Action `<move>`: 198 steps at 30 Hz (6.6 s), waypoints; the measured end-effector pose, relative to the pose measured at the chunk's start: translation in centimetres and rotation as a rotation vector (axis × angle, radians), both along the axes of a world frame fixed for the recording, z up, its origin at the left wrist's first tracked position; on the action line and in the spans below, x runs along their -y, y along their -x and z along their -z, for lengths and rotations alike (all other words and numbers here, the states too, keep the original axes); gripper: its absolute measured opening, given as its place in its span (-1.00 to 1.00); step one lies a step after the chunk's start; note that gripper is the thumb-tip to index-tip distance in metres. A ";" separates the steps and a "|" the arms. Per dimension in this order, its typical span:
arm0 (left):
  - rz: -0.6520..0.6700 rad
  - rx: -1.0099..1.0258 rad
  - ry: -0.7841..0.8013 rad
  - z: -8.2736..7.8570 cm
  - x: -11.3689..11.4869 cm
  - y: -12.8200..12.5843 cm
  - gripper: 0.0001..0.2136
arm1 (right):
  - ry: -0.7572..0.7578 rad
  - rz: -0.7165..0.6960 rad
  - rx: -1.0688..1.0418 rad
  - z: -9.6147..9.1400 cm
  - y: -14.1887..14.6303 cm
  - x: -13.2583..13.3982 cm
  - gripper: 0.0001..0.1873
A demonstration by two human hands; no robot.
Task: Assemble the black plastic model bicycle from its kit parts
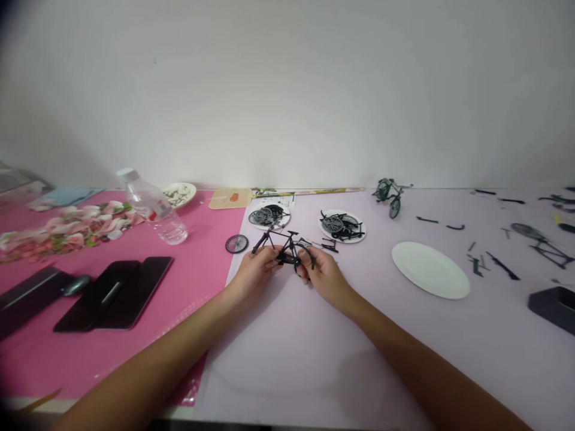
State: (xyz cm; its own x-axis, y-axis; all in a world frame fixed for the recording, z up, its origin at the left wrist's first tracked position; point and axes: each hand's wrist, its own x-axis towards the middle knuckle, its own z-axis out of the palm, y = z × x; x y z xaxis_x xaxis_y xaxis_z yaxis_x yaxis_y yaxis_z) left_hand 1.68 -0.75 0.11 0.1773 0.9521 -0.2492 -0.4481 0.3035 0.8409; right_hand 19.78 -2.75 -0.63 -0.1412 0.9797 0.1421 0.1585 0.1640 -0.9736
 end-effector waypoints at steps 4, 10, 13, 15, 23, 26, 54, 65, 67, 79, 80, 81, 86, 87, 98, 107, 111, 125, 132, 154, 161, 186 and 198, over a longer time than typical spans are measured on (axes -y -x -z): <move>0.053 0.050 -0.027 -0.3 -0.2 0.1 -0.71 | -0.007 -0.015 -0.095 0.9 -0.3 -0.5 -0.52; 0.093 -0.011 -0.101 -0.1 -0.5 0.4 -0.70 | 0.004 -0.030 -0.172 1.3 -0.6 -0.9 -0.54; 0.100 -0.012 -0.124 0.1 -0.5 0.5 -0.68 | -0.004 -0.042 -0.180 1.2 -0.6 -0.8 -0.54; 0.100 0.009 -0.091 -0.1 -0.4 0.6 -0.65 | -0.008 -0.046 -0.175 1.2 -0.6 -0.8 -0.54; 0.150 0.113 -0.027 -0.8 0.2 0.5 -0.63 | 0.066 -0.050 -0.292 0.9 -0.5 -0.8 -0.50; 0.227 0.144 -0.090 -0.6 0.2 0.5 -0.55 | 0.131 -0.054 -0.427 0.9 -0.4 -1.0 -0.50; 0.193 -0.103 -0.354 -0.7 0.5 0.6 -0.55 | 0.278 -0.051 -0.618 0.2 0.0 -0.7 -0.62; 0.224 -0.069 -0.344 -1.0 0.4 0.6 -0.51 | 0.294 -0.084 -0.625 0.2 -0.1 -0.6 -0.67; 0.232 -0.059 -0.318 -1.1 0.5 0.6 -0.48 | 0.297 -0.068 -0.621 0.1 -0.1 -0.6 -0.67; 0.155 -0.052 -0.309 -1.3 0.7 0.4 -0.54 | 0.307 -0.081 -0.578 0.2 0.1 -0.2 -0.62; 0.134 -0.060 -0.311 -1.3 0.7 0.4 -0.55 | 0.310 -0.091 -0.569 0.2 0.2 -0.1 -0.60; 0.116 -0.067 -0.309 -1.2 0.7 0.4 -0.56 | 0.315 -0.102 -0.560 0.3 0.2 -0.1 -0.59; 0.079 -0.049 -0.293 -0.8 0.3 0.3 -0.55 | 0.314 -0.140 -0.567 0.5 0.3 -0.1 -0.58; 0.079 -0.038 -0.288 -0.7 0.3 0.3 -0.56 | 0.313 -0.144 -0.575 0.5 0.3 -0.1 -0.59; 0.063 0.012 -0.204 -0.1 -0.4 0.6 -0.47 | 0.299 -0.179 -0.477 -0.2 0.3 0.0 -0.57; -0.121 -0.102 -0.296 -0.9 -1.2 1.6 -0.48 | -0.254 0.030 0.596 -1.7 -3.0 -0.8 -0.60; -0.191 -0.185 -0.380 -1.0 -1.4 1.8 -0.51 | -0.322 -0.062 0.874 -2.1 -3.7 -0.8 -0.41; -0.225 -0.230 -0.404 -0.6 -2.0 2.1 -0.51 | -0.556 0.080 0.919 -2.5 -3.7 -1.6 -0.67; -0.203 -0.264 -0.407 -0.6 -1.8 2.0 -0.53 | -0.495 0.351 0.513 -2.5 -3.8 -1.4 -0.77; -0.116 -0.175 -0.329 -0.2 -1.5 1.6 -0.43 | -0.173 0.320 -0.137 -2.3 -0.7 -0.2 -0.63; -0.088 -0.201 -0.307 -0.2 -1.0 1.4 -0.41 | -0.232 0.351 -0.008 -1.8 -0.3 0.4 -0.69; 0.009 -0.159 -0.312 -0.3 -0.4 1.0 -0.43 | -0.568 0.398 0.409 -1.2 0.0 1.1 -0.84; 0.045 -0.131 -0.341 0.0 -0.3 0.8 -0.41 | -0.528 0.358 0.404 -1.1 0.1 0.9 -0.79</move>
